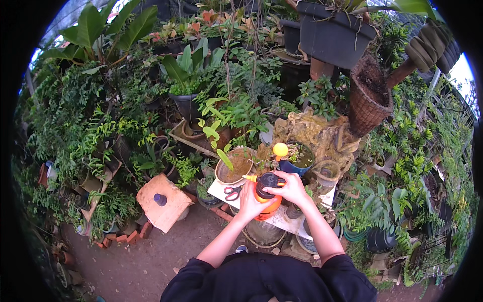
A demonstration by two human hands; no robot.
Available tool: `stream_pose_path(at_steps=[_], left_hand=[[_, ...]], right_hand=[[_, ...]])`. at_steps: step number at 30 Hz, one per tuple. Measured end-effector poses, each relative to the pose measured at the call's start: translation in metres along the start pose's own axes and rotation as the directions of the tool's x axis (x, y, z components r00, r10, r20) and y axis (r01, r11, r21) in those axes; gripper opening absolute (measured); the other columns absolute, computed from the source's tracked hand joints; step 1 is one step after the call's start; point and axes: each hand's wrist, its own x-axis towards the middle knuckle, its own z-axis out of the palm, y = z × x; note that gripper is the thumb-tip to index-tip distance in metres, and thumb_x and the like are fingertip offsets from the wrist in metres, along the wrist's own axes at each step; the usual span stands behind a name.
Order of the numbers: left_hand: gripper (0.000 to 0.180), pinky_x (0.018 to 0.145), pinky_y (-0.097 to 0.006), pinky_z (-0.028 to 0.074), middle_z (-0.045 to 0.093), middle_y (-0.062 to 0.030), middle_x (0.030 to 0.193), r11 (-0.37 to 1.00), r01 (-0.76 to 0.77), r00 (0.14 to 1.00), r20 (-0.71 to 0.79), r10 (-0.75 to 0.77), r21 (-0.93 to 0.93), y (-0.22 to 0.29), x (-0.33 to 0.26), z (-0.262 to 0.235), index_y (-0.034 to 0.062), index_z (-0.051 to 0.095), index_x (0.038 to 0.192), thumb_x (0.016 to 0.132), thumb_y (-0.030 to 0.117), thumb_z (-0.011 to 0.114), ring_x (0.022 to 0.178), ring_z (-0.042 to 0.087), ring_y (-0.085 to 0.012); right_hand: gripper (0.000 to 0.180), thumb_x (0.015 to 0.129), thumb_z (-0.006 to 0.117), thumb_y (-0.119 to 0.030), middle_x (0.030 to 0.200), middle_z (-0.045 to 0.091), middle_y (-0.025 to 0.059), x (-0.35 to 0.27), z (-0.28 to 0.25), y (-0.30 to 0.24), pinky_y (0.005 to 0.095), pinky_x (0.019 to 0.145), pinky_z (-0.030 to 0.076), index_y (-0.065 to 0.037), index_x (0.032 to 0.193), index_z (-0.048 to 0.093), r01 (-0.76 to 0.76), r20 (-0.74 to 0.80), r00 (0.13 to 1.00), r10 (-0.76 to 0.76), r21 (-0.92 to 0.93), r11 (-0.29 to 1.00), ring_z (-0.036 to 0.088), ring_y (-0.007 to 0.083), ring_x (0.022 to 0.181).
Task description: The person assembles a manual garden sprayer by attaching the pump handle, inserting the dip tube, and securing the nozzle cap. The person then pumps the handle to pressurize the sprayer and briefly tests the spray nozzle.
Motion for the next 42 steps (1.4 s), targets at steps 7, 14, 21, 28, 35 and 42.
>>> stream_pose_path(at_steps=[7,14,21,28,35,42], left_hand=[[0.087,0.102,-0.045,0.044,0.054,-0.0177,0.124,0.980,0.029,0.995,0.095,-0.010,-0.196,-0.009,0.004,-0.004,0.0007,0.051,0.128,0.062,0.039,0.093,0.118,0.055,-0.0317],[0.076,0.104,-0.042,0.044,0.062,-0.0137,0.120,0.873,0.182,0.870,0.487,0.072,-0.453,-0.014,0.019,-0.020,0.0042,0.060,0.125,0.064,0.035,0.092,0.116,0.058,-0.0289],[0.092,0.106,-0.046,0.040,0.056,-0.0177,0.124,0.998,0.046,0.984,0.176,-0.037,-0.047,-0.005,0.008,-0.015,0.0028,0.050,0.132,0.061,0.041,0.093,0.119,0.054,-0.0330],[0.090,0.104,-0.044,0.042,0.056,-0.0176,0.123,0.983,0.073,0.973,0.229,-0.033,-0.167,-0.003,0.004,-0.015,0.0025,0.053,0.130,0.059,0.040,0.094,0.120,0.053,-0.0319],[0.064,0.101,-0.035,0.048,0.067,-0.0085,0.121,0.858,0.122,0.849,0.501,0.170,-0.499,-0.008,0.023,-0.031,0.0019,0.063,0.124,0.070,0.023,0.091,0.112,0.062,-0.0175],[0.094,0.106,-0.040,0.042,0.045,-0.0149,0.130,0.984,0.054,0.994,0.104,-0.037,-0.172,-0.003,0.002,-0.013,0.0029,0.047,0.136,0.061,0.034,0.095,0.125,0.050,-0.0273]], right_hand=[[0.064,0.070,0.088,-0.037,0.096,0.076,0.0164,-0.008,0.011,-0.007,0.0346,0.083,0.059,0.002,0.117,0.070,-0.013,-0.071,0.997,0.022,0.127,0.992,0.075,0.0251,0.088],[0.059,0.067,0.092,-0.027,0.100,0.076,0.0146,0.017,-0.014,0.023,0.0311,0.086,0.057,0.001,0.114,0.072,0.135,0.195,0.964,-0.183,0.236,0.962,0.073,0.0162,0.090],[0.059,0.071,0.088,-0.034,0.097,0.076,0.0151,0.000,-0.005,-0.005,0.0330,0.084,0.058,0.000,0.116,0.071,0.044,0.046,0.998,-0.050,0.123,0.991,0.075,0.0205,0.088],[0.057,0.070,0.089,-0.031,0.096,0.076,0.0147,-0.009,-0.005,-0.013,0.0321,0.083,0.058,0.000,0.114,0.072,0.059,0.054,0.996,-0.068,0.156,0.986,0.075,0.0189,0.086],[0.054,0.068,0.091,-0.026,0.101,0.076,0.0109,0.010,-0.019,0.010,0.0316,0.091,0.055,0.000,0.111,0.072,0.085,0.222,0.966,-0.136,0.224,0.971,0.072,0.0158,0.094],[0.060,0.066,0.092,-0.032,0.103,0.076,0.0112,-0.001,-0.011,-0.002,0.0309,0.093,0.054,0.000,0.113,0.072,0.048,0.095,0.993,-0.068,0.198,0.979,0.072,0.0169,0.095]])
